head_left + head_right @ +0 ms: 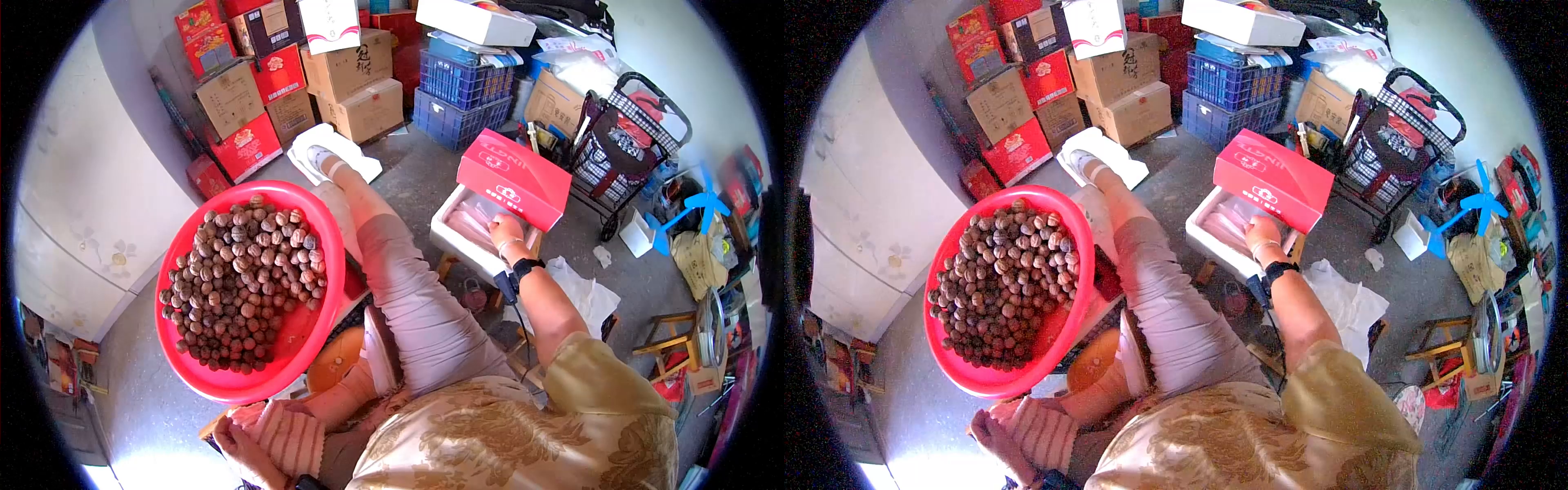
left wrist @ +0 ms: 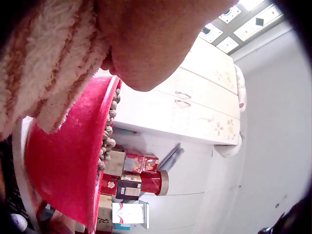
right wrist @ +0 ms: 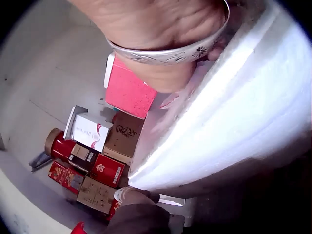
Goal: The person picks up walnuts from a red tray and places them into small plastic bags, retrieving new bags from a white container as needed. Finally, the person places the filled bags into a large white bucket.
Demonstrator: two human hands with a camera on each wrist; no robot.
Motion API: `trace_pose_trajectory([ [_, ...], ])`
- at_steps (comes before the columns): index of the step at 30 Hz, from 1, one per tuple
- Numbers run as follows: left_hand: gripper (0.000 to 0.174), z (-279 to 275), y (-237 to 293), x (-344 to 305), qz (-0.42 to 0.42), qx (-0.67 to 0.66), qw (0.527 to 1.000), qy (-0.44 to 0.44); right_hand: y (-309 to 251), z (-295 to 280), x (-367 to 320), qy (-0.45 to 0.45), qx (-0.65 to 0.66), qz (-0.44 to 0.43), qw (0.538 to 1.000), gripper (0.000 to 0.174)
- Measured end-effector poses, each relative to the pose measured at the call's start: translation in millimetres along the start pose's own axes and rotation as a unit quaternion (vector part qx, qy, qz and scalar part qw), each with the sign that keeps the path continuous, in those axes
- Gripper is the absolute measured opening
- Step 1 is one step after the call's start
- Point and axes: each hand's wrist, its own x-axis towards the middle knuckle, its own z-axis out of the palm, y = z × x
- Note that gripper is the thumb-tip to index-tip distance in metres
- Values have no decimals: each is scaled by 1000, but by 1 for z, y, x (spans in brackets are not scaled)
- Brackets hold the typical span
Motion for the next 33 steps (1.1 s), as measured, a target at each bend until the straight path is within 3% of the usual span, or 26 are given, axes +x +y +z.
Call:
trace_pose_trajectory([
  [2,27,-2,3,0,-6,-9,1000,-14,2,-1,-3,0,76,27,997,25],
  [9,27,0,-1,-2,9,-14,1000,1,4,-6,-9,-4,128,39,991,25],
  [12,27,-1,0,-4,15,-9,1000,-3,-5,-14,-21,60,99,-14,993,21],
  [14,27,4,-10,-3,16,-70,997,12,-24,-21,-38,192,108,-148,964,16],
  [15,27,3,-7,-4,18,-71,997,10,-28,-17,-44,197,116,-179,957,14],
  [18,27,3,1,-4,7,-21,1000,5,-91,-53,-91,91,178,-176,964,12],
  [19,27,3,1,-4,7,-25,1000,0,-107,-54,-103,74,248,-216,941,13],
  [21,27,4,-1,-6,8,-28,1000,-6,-144,-70,-135,-75,353,-205,910,17],
  [22,25,5,-2,-7,75,3,996,-54,-158,-72,-147,-133,289,-221,922,18],
  [23,23,4,-2,-9,140,34,984,-100,-172,-69,-161,-163,335,-253,893,19],
  [24,16,21,38,-32,11,-173,977,-126,-183,-66,-170,-197,337,-314,865,18],
  [25,16,29,62,-45,8,-169,978,-119,-194,-65,-183,-238,334,-336,848,17],
  [26,12,32,77,-57,-111,-289,921,-237,-205,-65,-194,-285,331,-360,824,15],
  [27,12,31,87,-65,-226,-398,824,-334,-215,-63,-204,-302,337,-371,811,15],
  [28,11,49,80,-66,-107,-203,916,-329,-224,-61,-213,-358,327,-371,792,14],
  [29,10,60,73,-68,46,-144,923,-354,-235,-59,-223,-414,315,-372,769,13],
  [31,13,77,63,-77,77,-175,903,-386,-251,-58,-236,-476,343,-364,724,14],
  [33,18,87,56,-81,7,-237,872,-429,-265,-58,-245,-538,352,-333,690,15],
])
